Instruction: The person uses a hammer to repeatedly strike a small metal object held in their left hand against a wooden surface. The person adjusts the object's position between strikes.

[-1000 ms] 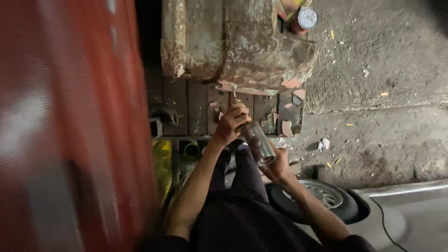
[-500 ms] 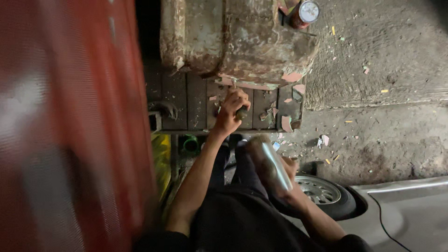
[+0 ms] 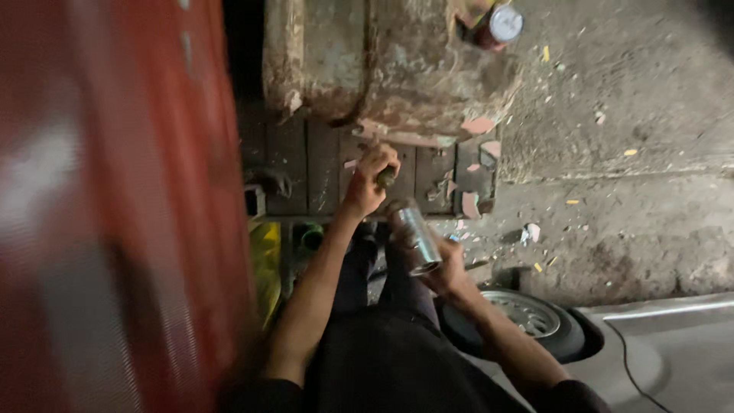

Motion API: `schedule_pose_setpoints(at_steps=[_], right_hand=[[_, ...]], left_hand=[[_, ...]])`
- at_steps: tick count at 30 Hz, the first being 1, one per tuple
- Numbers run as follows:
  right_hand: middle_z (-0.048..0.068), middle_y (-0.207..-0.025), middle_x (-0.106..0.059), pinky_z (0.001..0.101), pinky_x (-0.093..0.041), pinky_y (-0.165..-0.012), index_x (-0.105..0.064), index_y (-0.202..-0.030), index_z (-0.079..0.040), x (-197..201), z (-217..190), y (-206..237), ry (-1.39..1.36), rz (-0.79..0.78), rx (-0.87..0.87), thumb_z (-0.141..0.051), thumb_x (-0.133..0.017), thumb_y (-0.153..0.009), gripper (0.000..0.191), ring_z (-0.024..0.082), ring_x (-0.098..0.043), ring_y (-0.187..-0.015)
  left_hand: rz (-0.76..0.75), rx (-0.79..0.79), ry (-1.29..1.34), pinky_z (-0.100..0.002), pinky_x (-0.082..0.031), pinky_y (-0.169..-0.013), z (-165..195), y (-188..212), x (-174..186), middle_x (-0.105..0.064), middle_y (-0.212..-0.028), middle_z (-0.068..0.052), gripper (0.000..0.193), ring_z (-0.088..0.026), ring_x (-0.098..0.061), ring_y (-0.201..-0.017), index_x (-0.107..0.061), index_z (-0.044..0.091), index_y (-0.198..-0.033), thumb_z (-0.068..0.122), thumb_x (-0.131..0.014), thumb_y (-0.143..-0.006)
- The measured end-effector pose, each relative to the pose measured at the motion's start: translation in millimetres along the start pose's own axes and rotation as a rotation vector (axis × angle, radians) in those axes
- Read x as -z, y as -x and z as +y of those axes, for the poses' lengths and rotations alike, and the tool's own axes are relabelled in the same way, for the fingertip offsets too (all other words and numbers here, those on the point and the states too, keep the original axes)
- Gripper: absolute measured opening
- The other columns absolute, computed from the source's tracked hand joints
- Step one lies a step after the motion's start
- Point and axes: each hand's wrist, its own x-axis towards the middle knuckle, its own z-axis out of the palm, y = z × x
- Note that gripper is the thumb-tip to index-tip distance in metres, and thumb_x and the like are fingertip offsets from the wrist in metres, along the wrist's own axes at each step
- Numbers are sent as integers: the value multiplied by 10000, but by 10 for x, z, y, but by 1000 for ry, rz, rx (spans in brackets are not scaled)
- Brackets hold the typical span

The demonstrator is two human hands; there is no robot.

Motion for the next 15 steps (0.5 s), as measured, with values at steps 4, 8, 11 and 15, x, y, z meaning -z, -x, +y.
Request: schedule_pose_setpoints(at_steps=[4,8,11,15], right_hand=[[111,-843,-734,347,-564,-612,-695,-1146,-48,185,-258,-123,20,14,-108,-110,-803,-796,371,222,-707,-637],[106,-850,-748,330,-571,-602,-686,-1154,-44,204,-430,-147,-65,47,-127,-104,-786,-829,346,198,-733,-628],[105,-812,-739,329,-558,-585,-696,-1092,-43,181,-472,-125,-11,19,-195,-100,-795,-807,307,197,-726,-611],[78,-855,-759,299,-578,-598,-691,-1119,-39,159,-503,-116,6,79,-167,-99,-772,-887,253,160,-750,-648]], left_hand=[[4,-36,-47,-429,-475,-1006,270,30,51,-554,-1031,-97,296,-319,-591,-1100,-527,56,-937,-153,-643,-762],[16,-70,-51,-495,-449,-1128,400,-78,54,-551,-1036,-84,296,-302,-577,-1124,-531,63,-918,-136,-657,-739],[-41,20,-32,-460,-462,-979,406,-160,73,-571,-1062,-99,287,-335,-563,-1141,-542,57,-923,-118,-660,-727],[-27,-61,-59,-481,-460,-1053,403,-172,86,-564,-1052,-89,299,-322,-560,-1142,-537,63,-919,-112,-677,-722]])
